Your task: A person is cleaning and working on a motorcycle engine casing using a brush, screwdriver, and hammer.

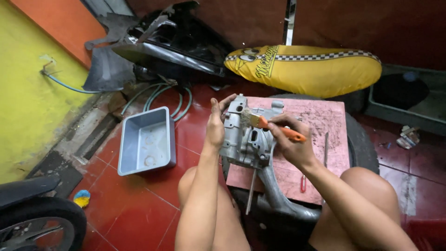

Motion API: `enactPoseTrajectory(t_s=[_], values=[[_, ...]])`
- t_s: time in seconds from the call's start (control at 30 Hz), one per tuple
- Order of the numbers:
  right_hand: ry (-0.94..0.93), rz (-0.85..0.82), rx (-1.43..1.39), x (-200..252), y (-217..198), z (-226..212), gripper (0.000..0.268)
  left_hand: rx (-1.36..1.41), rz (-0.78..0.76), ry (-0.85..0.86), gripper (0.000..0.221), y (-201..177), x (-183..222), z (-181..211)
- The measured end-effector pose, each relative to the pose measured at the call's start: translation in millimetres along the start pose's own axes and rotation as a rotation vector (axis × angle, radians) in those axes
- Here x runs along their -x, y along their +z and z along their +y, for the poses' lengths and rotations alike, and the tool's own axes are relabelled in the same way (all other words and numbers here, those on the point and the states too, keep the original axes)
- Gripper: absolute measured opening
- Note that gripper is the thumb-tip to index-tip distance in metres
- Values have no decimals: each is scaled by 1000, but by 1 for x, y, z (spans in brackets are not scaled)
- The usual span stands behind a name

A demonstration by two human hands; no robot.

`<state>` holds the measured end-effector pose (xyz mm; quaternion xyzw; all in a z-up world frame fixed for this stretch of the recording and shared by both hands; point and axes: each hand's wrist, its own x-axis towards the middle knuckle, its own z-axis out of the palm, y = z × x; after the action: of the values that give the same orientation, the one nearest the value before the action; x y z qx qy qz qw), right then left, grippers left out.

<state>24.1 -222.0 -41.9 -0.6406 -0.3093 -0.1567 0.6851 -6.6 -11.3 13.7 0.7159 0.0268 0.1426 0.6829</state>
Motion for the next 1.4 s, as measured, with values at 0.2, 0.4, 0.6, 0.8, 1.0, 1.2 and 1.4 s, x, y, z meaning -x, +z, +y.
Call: enactPoseTrajectory(t_s=[0.2, 0.4, 0.6, 0.8, 1.0, 1.2, 1.4], values=[[-125, -339, 18, 31, 18, 2, 10, -39, 29, -18, 77, -12, -7, -15], [-151, -179, 81, 9, 5, 15, 10, -95, 5, 24, 73, 5, -1, 1], [-251, -221, 174, 23, 23, 44, 12, -126, 10, 10, 72, -4, -1, 0], [-498, -368, 279, 16, 38, -18, 17, -68, 17, 21, 68, -11, -7, -14], [-166, -16, 208, -11, 20, 47, 13, -62, -2, 44, 68, -4, -7, -10], [47, 181, 175, -39, 9, 19, 7, -91, 20, 57, 64, -7, -6, -10], [286, -42, -59, -28, 12, 40, 11, -141, 13, 68, 63, -4, 0, 0]])
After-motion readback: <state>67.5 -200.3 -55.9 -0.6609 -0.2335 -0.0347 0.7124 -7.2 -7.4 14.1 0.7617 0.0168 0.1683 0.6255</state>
